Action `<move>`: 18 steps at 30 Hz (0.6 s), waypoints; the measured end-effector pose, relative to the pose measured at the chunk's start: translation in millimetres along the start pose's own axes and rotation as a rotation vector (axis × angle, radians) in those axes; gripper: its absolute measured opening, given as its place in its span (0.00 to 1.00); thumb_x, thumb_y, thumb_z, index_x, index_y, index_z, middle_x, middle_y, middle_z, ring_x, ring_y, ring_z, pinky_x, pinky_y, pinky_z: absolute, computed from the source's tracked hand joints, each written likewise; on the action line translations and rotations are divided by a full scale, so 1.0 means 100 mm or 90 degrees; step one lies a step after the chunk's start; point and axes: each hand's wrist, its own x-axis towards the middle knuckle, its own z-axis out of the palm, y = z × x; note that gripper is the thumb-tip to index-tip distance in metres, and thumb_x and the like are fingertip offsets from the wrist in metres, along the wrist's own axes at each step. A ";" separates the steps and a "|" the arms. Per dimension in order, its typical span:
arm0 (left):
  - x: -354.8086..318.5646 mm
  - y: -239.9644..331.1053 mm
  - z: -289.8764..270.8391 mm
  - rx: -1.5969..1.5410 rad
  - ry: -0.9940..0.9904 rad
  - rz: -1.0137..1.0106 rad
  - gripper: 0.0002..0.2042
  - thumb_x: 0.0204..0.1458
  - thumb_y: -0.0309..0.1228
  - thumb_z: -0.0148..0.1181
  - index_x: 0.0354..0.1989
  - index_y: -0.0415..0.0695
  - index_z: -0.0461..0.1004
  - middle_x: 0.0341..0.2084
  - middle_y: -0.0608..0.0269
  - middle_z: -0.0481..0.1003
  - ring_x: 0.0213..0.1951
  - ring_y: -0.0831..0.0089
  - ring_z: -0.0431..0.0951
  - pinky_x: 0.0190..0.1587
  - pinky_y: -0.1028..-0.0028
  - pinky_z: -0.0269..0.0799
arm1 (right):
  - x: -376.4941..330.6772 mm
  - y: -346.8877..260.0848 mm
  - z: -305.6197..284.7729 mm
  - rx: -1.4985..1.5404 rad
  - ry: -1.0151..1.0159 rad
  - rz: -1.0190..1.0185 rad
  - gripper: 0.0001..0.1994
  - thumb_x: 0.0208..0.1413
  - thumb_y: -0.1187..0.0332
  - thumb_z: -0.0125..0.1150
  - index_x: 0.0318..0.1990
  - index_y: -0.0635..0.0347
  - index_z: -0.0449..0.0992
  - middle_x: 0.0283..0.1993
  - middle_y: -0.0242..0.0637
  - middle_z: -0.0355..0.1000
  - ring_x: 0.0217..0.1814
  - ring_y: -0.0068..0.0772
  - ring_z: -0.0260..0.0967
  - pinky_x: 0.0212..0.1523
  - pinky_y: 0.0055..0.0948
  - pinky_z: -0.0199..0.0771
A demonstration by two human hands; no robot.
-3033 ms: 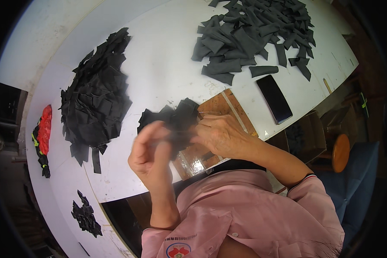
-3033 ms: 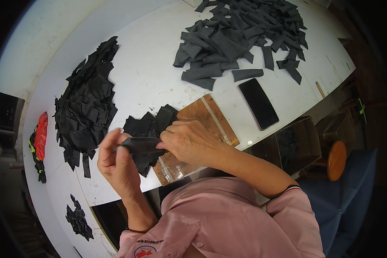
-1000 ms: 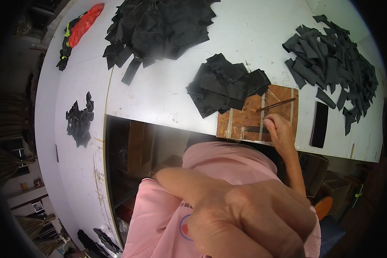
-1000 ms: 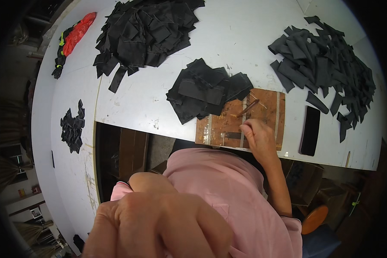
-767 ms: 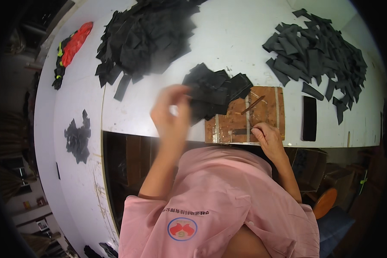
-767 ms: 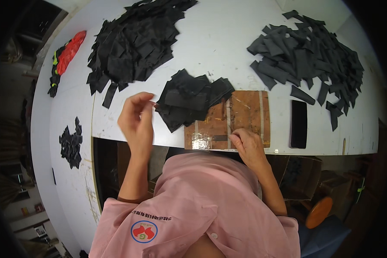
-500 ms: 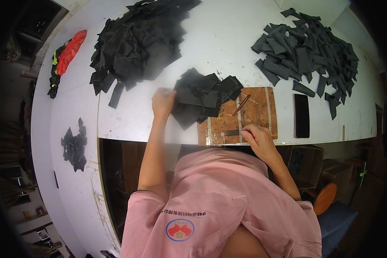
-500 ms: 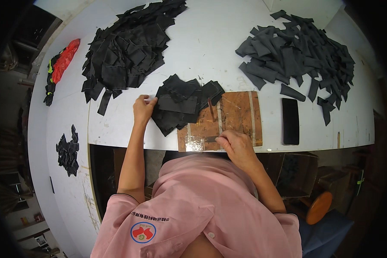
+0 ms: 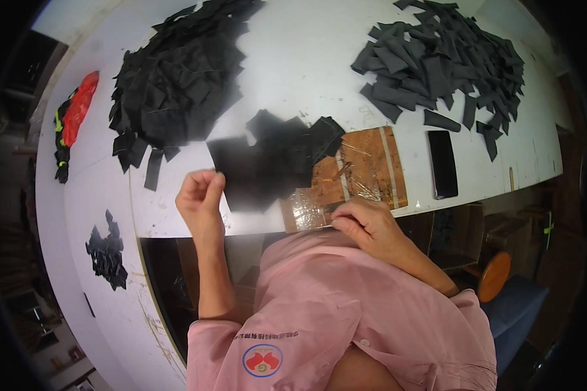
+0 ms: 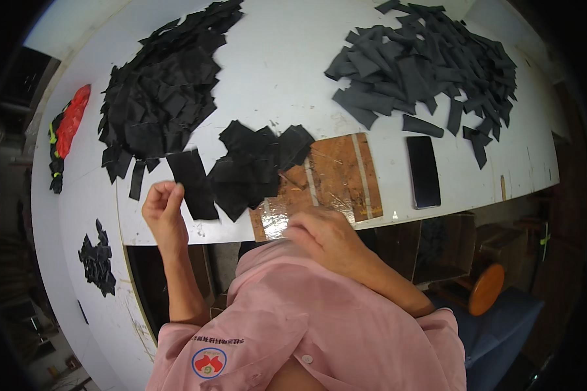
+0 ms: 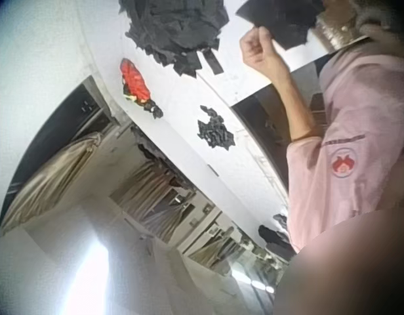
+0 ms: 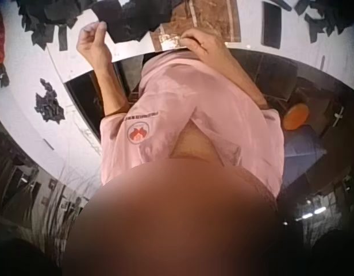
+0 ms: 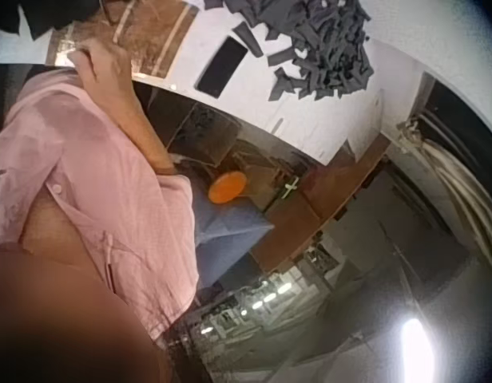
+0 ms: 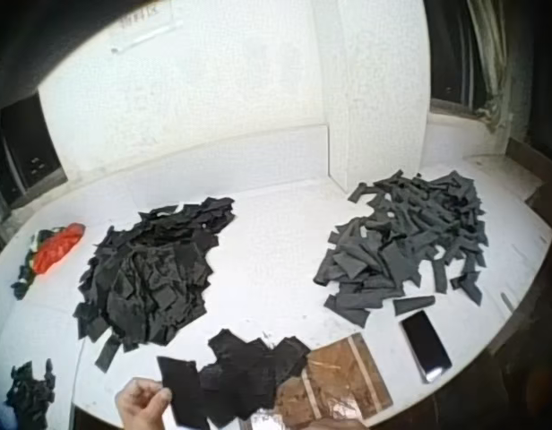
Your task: Wrapping and folding small black rubber material strips at a workbench.
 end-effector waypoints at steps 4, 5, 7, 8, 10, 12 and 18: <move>-0.41 0.19 0.34 0.003 -0.225 -0.165 0.06 0.39 0.19 0.60 0.23 0.40 0.69 0.23 0.69 0.69 0.25 0.85 0.65 0.29 0.85 0.60 | 0.11 -0.15 0.07 0.264 0.030 0.163 0.11 0.43 0.72 0.59 0.35 0.67 0.70 0.26 0.36 0.68 0.28 0.24 0.65 0.29 0.22 0.64; -0.47 0.08 0.40 0.055 -0.299 -0.097 0.05 0.40 0.19 0.59 0.24 0.39 0.69 0.26 0.65 0.70 0.27 0.83 0.65 0.28 0.84 0.60 | 0.13 -0.15 0.10 0.261 0.040 0.174 0.11 0.43 0.72 0.59 0.35 0.67 0.70 0.26 0.36 0.68 0.28 0.24 0.65 0.29 0.22 0.64; -0.54 -0.01 0.55 0.101 -0.345 0.012 0.04 0.42 0.20 0.58 0.24 0.38 0.69 0.27 0.63 0.69 0.28 0.82 0.65 0.30 0.84 0.60 | 0.12 -0.07 0.15 0.278 0.105 0.070 0.10 0.42 0.71 0.60 0.32 0.67 0.72 0.23 0.38 0.66 0.24 0.30 0.64 0.27 0.26 0.63; -0.56 -0.03 0.62 0.136 -0.344 0.085 0.03 0.43 0.20 0.58 0.24 0.39 0.69 0.27 0.63 0.69 0.28 0.82 0.65 0.30 0.84 0.60 | 0.09 -0.02 0.14 0.274 0.114 0.078 0.10 0.42 0.71 0.60 0.32 0.67 0.72 0.23 0.38 0.66 0.24 0.30 0.64 0.27 0.26 0.63; -0.61 -0.06 0.75 0.145 -0.315 0.057 0.04 0.42 0.21 0.57 0.25 0.38 0.69 0.27 0.63 0.70 0.28 0.80 0.67 0.31 0.81 0.62 | 0.05 0.07 0.11 0.200 0.164 0.108 0.08 0.42 0.72 0.60 0.29 0.68 0.72 0.22 0.37 0.66 0.23 0.29 0.64 0.25 0.26 0.62; -0.67 -0.08 0.86 0.158 -0.282 0.030 0.04 0.41 0.21 0.57 0.26 0.38 0.69 0.26 0.63 0.70 0.28 0.77 0.69 0.31 0.79 0.64 | 0.06 0.05 0.04 0.122 0.194 0.104 0.07 0.42 0.71 0.60 0.25 0.66 0.72 0.22 0.37 0.66 0.22 0.32 0.64 0.23 0.27 0.61; -0.70 0.02 0.96 0.002 -0.247 -0.213 0.06 0.48 0.28 0.55 0.31 0.39 0.68 0.22 0.68 0.69 0.24 0.83 0.66 0.28 0.85 0.61 | 0.07 0.21 -0.04 -0.209 0.294 -0.060 0.07 0.34 0.78 0.63 0.20 0.66 0.69 0.19 0.37 0.63 0.20 0.35 0.62 0.19 0.29 0.59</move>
